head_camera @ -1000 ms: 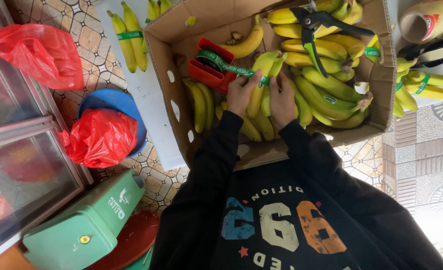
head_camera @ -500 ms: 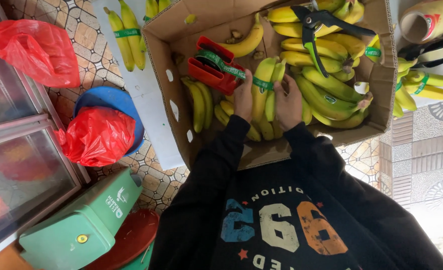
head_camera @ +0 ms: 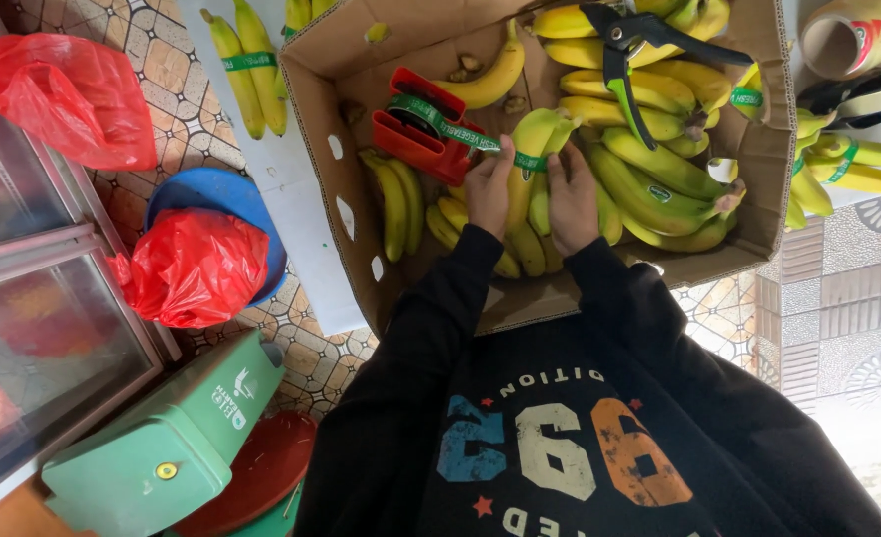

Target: Applying green tape to the stems of banana bunches to bundle them.

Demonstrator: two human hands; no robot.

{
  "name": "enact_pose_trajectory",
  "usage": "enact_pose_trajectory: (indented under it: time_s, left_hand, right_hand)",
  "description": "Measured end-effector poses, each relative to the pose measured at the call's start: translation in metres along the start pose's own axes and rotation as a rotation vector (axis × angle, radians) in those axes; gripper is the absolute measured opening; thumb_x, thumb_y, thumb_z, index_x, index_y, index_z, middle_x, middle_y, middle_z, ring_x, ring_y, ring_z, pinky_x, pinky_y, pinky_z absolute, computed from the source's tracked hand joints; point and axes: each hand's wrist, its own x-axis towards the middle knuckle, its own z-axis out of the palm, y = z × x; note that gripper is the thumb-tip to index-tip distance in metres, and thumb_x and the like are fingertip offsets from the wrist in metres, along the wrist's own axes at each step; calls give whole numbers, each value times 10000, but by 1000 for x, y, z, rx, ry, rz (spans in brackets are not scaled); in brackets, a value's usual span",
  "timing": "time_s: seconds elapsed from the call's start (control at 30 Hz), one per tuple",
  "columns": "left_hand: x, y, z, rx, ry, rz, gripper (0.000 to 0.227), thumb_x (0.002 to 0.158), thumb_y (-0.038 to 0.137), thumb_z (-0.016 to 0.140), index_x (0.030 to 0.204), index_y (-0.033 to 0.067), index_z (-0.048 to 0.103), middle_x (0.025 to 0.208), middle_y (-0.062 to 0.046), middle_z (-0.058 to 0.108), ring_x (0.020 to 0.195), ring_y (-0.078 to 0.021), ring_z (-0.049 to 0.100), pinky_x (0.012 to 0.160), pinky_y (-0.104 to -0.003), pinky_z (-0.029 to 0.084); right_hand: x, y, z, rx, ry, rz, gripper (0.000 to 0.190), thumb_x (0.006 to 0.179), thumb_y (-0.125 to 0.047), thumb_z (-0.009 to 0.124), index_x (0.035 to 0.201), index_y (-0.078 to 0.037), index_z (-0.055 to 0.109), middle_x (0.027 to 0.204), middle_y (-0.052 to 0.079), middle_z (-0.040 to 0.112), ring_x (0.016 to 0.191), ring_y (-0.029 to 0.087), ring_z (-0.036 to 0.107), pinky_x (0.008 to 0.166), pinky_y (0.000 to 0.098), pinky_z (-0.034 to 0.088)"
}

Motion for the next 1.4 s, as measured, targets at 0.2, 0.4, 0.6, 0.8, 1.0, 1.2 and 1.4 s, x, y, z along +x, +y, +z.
enact_pose_trajectory:
  time_s: [0.2, 0.4, 0.6, 0.8, 1.0, 1.2, 1.4]
  left_hand:
    - [-12, 21, 5, -277, -12, -73, 532, 909, 457, 826, 1186, 15, 723, 1108, -163, 723, 1085, -212, 639, 974, -420, 554]
    - [8, 8, -5, -263, -54, -65, 568, 870, 430, 876, 1222, 17, 707, 1110, -181, 733, 1050, -230, 678, 900, -431, 609]
    - [-1, 22, 3, -80, -25, 1, 537, 806, 446, 913, 1180, 89, 769, 1060, -150, 740, 1036, -220, 678, 944, -410, 588]
    - [-5, 22, -1, -93, -3, 1, 581, 933, 560, 750, 1167, 29, 755, 1154, -196, 707, 1150, -288, 637, 1035, -461, 527]
    - [-9, 37, -9, -3, 102, 6, 594, 900, 534, 778, 1183, 13, 745, 1155, -209, 698, 1169, -319, 635, 1001, -455, 537]
    - [-19, 44, -7, 72, 135, 7, 673, 868, 625, 755, 1181, 29, 740, 1188, -187, 697, 1223, -318, 624, 1034, -463, 520]
    - [1, 8, -10, 2, 189, 12, 445, 872, 517, 801, 845, 80, 722, 876, -49, 647, 943, -187, 605, 837, -341, 511]
  right_hand:
    - [-11, -43, 9, -67, -52, 38, 613, 1150, -383, 450, 1583, 15, 278, 1600, 236, 337, 1505, 348, 322, 1248, 538, 258]
    - [-12, -48, 16, -87, -76, 20, 834, 1092, -558, 570, 1589, 20, 232, 1615, 260, 295, 1521, 380, 290, 1240, 567, 262]
    - [-2, -55, 33, 123, 40, 8, 535, 1026, -454, 707, 1251, -8, 517, 1210, 133, 572, 1250, 249, 530, 1090, 489, 440]
    - [15, -38, 35, 147, 133, -4, 431, 997, -409, 738, 1180, -43, 604, 1105, 94, 626, 1095, 187, 620, 954, 414, 556]
    - [18, -27, 32, 133, 74, 56, 433, 1002, -435, 711, 1144, -48, 580, 1010, 76, 617, 1008, 221, 679, 864, 428, 611]
    - [26, -16, 22, 104, 32, 92, 436, 974, -438, 739, 1108, -54, 584, 935, 80, 640, 910, 230, 724, 760, 424, 642]
    - [47, 23, 10, 172, -72, 42, 350, 1036, -366, 679, 1086, -36, 575, 961, 74, 627, 965, 243, 702, 827, 464, 642]
